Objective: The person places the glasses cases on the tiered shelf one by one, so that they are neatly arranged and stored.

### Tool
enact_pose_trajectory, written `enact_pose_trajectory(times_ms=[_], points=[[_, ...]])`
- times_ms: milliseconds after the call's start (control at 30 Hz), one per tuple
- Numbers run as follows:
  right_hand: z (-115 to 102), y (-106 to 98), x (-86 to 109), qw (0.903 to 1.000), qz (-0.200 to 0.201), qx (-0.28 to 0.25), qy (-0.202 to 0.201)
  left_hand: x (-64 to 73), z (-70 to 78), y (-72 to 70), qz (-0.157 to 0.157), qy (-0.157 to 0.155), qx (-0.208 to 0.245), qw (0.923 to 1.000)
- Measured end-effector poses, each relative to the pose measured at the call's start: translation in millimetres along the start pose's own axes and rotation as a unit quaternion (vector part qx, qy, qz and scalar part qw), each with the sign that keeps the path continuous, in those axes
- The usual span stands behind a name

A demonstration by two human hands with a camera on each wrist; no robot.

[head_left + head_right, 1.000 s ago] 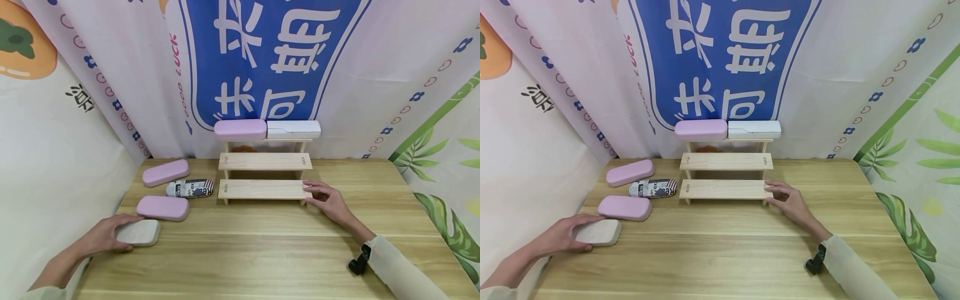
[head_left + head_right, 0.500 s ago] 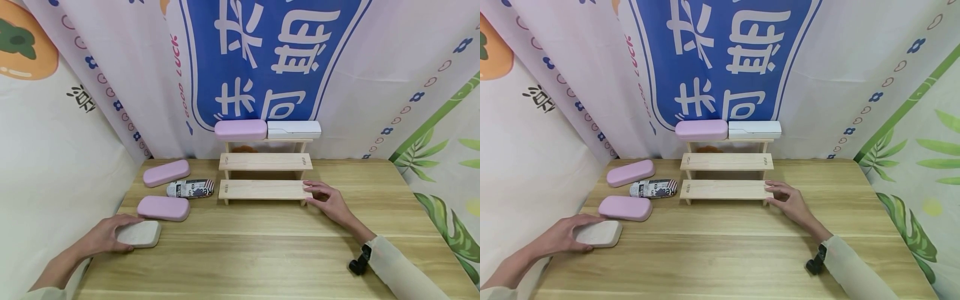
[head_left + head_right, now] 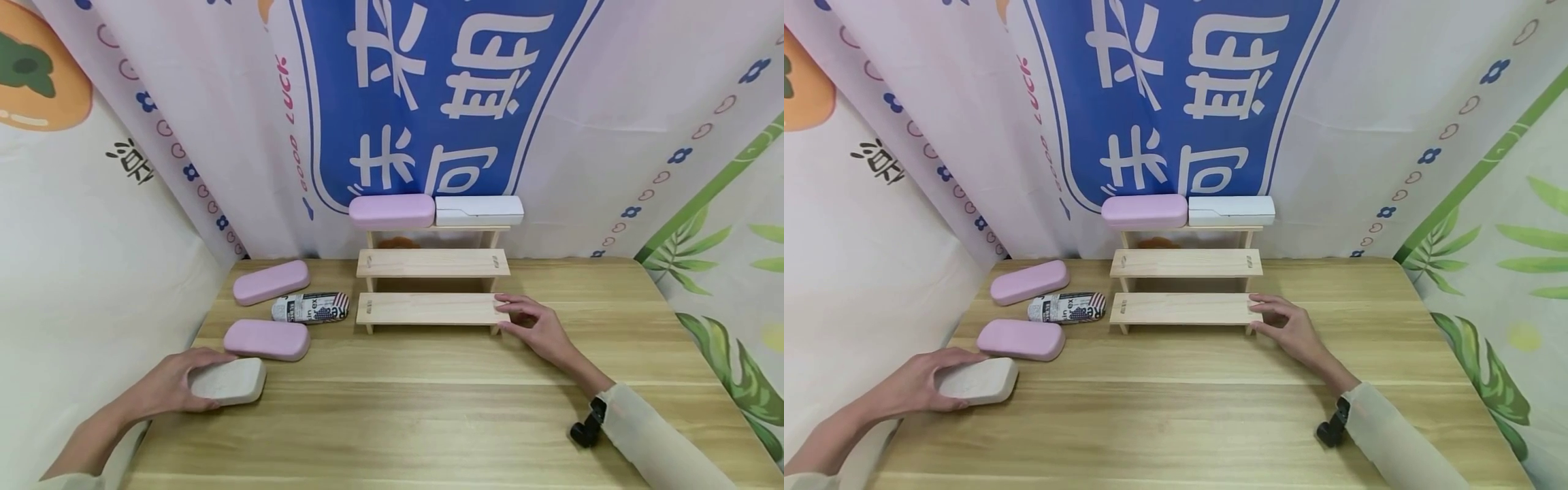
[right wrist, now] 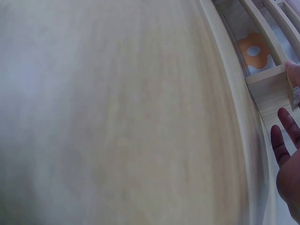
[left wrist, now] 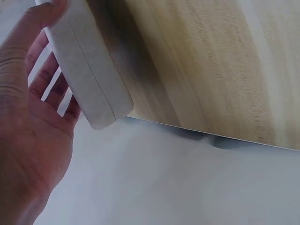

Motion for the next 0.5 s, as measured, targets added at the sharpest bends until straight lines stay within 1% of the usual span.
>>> enact_pose_trajectory(times_ms=[133,233,400,500], points=[[0,0,-0.2,1.0000,-0.001,-0.004,0.003,-6.5,8.3,-4.2,-0.003,-0.006,0.011,0.9999],[0,0,-0.4,1.0000,-0.001,-0.003,0.002,-12.2,13.7,-7.4,-0.005,-0.010,0.012,0.9999],[-1,1,-0.4,1.0000,0.005,0.002,-0.008,-24.4,20.7,-9.6,0.004,0.006,0.004,1.0000],[-1,2,0.1,1.0000,0.009,0.002,-0.001,-33.1,24.5,-8.9,0.008,0.019,-0.002,0.9998]])
Point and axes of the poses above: each hand's wrist, its own x-axis away from the middle knuckle, its own y-axis out of the palm, z = x × y, the point moved 4 cm from there along -x, towards the middle knuckle, and after that the axes turned 11 degrees about z, right-handed, at the moved point
